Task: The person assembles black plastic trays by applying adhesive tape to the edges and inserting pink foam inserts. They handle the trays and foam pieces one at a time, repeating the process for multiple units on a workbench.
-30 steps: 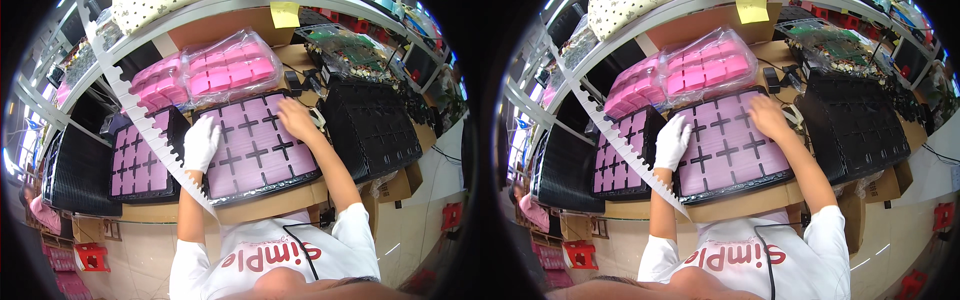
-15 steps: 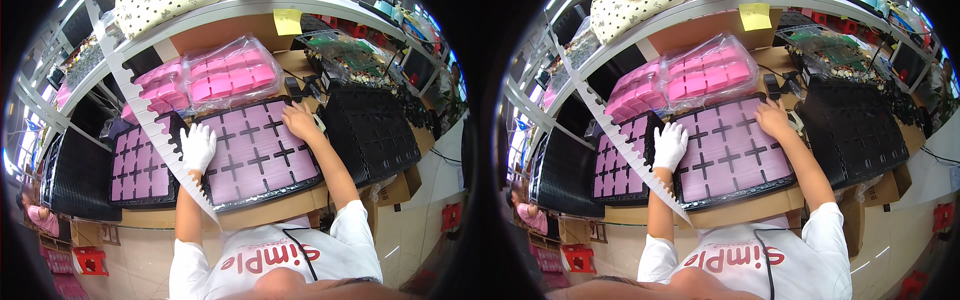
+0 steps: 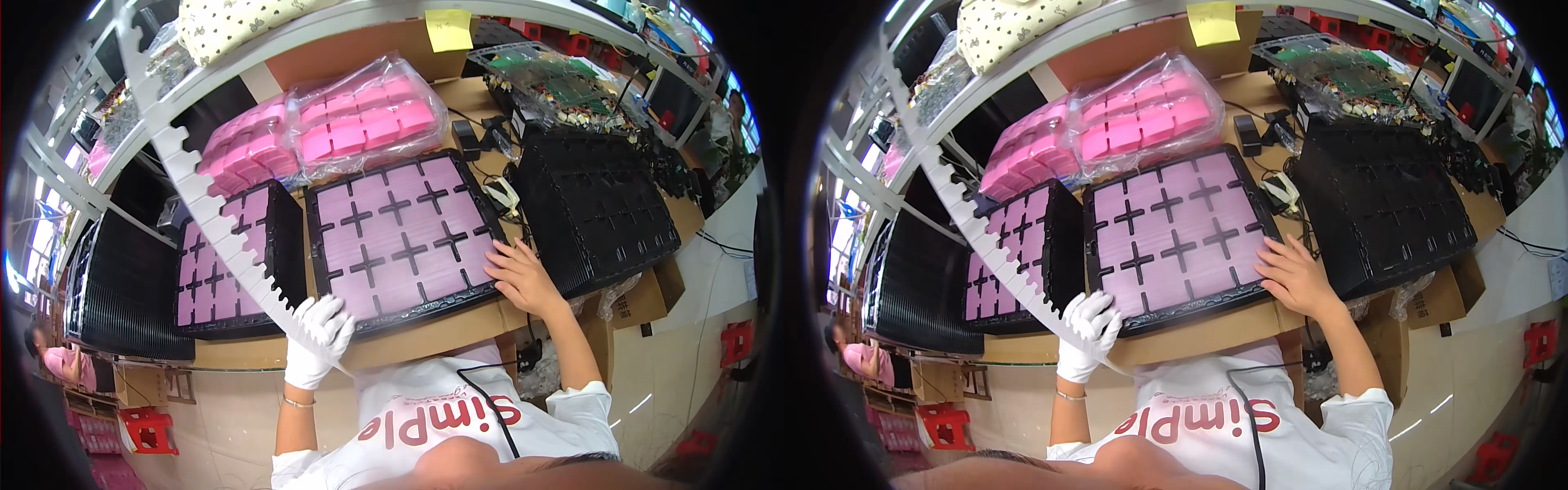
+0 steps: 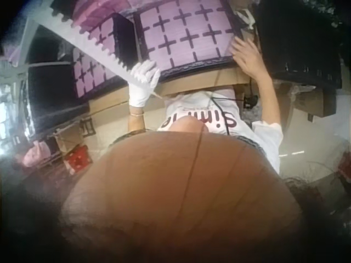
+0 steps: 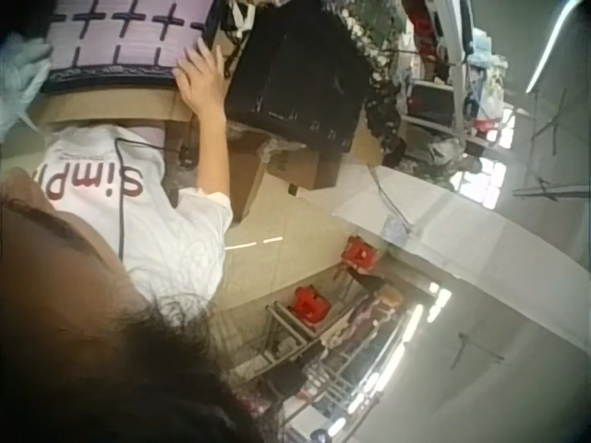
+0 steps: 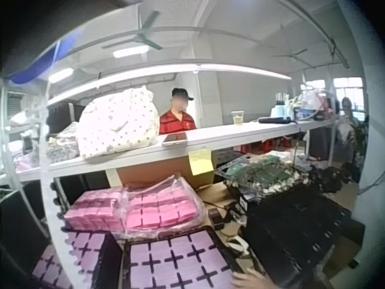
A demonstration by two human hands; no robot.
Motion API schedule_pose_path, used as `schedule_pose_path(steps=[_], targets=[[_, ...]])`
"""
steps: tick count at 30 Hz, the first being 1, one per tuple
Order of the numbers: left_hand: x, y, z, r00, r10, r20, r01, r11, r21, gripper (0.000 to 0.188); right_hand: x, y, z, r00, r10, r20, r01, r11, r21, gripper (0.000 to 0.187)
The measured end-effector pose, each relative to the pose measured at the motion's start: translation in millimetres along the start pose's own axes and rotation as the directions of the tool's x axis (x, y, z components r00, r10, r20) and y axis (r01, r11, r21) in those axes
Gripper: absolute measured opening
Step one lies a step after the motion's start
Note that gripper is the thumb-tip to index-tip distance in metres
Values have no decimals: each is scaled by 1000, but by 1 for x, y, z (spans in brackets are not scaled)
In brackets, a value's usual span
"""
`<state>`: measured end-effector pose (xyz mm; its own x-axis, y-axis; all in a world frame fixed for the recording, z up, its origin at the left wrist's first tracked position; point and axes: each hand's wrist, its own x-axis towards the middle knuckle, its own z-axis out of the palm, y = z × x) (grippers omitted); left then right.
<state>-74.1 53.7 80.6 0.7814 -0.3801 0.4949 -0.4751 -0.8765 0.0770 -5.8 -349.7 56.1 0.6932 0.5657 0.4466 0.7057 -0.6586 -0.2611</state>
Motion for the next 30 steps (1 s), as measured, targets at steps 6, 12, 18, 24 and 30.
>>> schedule_pose_path(steps=[6, 12, 18, 24, 30], targets=[[-46, -15, 35, 600, -727, 336, 698, 269, -664, 48, -3, 8, 20, 913, 395, -99, -348, 883, 316, 47], [-13, 0, 7, 542, -817, 198, 602, 213, -770, 56, -1, 3, 30, 884, 466, -32, -444, 860, 250, 53], [21, -8, -9, 560, -829, -16, 459, 326, -827, 53, 7, -13, 20, 885, 373, -280, -298, 914, 277, 59], [-30, -130, -93, 263, -885, -385, 449, 466, -763, 40, 4, -29, 5, 881, 363, -303, -290, 921, 260, 60], [-137, -260, -115, 65, -972, -224, 254, 234, -939, 32, 4, -30, 16, 885, 388, -257, -335, 914, 227, 53]])
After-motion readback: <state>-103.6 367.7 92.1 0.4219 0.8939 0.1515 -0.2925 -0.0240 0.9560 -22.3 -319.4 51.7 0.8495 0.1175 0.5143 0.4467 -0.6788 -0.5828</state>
